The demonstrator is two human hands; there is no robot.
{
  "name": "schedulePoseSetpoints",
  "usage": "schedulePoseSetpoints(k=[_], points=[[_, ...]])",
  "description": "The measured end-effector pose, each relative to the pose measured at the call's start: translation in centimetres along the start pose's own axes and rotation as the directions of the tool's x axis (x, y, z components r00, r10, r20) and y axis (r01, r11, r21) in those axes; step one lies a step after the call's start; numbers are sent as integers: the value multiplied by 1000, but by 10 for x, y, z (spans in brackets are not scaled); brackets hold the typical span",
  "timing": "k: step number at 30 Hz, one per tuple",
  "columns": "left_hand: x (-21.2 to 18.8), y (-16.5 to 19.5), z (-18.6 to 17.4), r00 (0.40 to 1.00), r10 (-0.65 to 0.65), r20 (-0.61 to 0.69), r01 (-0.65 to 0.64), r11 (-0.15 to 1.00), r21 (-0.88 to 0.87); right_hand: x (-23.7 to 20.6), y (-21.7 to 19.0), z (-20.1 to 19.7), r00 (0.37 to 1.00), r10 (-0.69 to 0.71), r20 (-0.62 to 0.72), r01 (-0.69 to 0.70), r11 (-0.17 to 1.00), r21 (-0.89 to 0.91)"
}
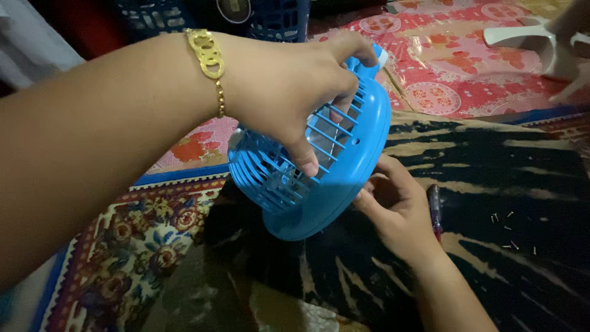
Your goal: The person services a small blue desk fan on a mat. They unscrew and remove the front grille by hand, take off the blade cover, then use a screwdriver to unscrew the rear housing while holding the fan steady, working on the screws at the back of the fan.
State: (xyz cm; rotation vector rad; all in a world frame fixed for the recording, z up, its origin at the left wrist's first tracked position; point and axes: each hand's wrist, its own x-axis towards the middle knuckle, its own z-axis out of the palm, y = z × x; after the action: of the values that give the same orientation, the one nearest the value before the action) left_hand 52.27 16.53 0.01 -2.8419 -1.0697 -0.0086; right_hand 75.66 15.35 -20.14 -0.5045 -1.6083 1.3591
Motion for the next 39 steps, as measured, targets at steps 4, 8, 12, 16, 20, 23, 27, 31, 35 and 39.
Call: schedulePoseSetpoints(k=[4, 8, 12, 16, 20, 23, 27, 31, 35, 39], points=[[2, 4, -1, 998, -46, 33, 45, 999, 11, -3, -18, 9, 999, -29, -33, 27, 998, -54], [5, 9, 2, 997, -68, 49, 68, 998, -8, -8, -34, 8, 997, 51, -50, -52, 998, -35], [8, 9, 2, 999, -29, 30, 28, 1000, 3, -5, -28, 5, 953, 227, -201, -205, 971, 126], [6, 6, -1, 998, -39, 45, 40, 999, -18, 1, -5, 3, 988, 60, -142, -47, 994, 94], [0, 4, -1, 1000, -16, 14, 16, 1000, -2, 5, 9, 1, 994, -111, -23, 109, 991, -75], [-2, 3, -3, 997, -61, 51, 61, 998, 0, 6, 12, -1, 986, -166, -1, 163, 967, -194], [-4, 1, -5, 998, -37, 41, 37, 999, -1, 2, 14, 1, 985, -172, 31, 175, 968, -182], [-6, -2, -4, 999, -28, 20, 28, 999, -18, -5, 16, 8, 985, -171, 32, 174, 973, -151], [-6, -2, -2, 999, -33, 17, 33, 999, 3, -2, 12, 14, 993, -112, -32, 108, 989, -102], [-2, 1, 2, 999, 21, -33, -22, 999, -24, 4, 4, 16, 984, -173, -36, 173, 985, -10]])
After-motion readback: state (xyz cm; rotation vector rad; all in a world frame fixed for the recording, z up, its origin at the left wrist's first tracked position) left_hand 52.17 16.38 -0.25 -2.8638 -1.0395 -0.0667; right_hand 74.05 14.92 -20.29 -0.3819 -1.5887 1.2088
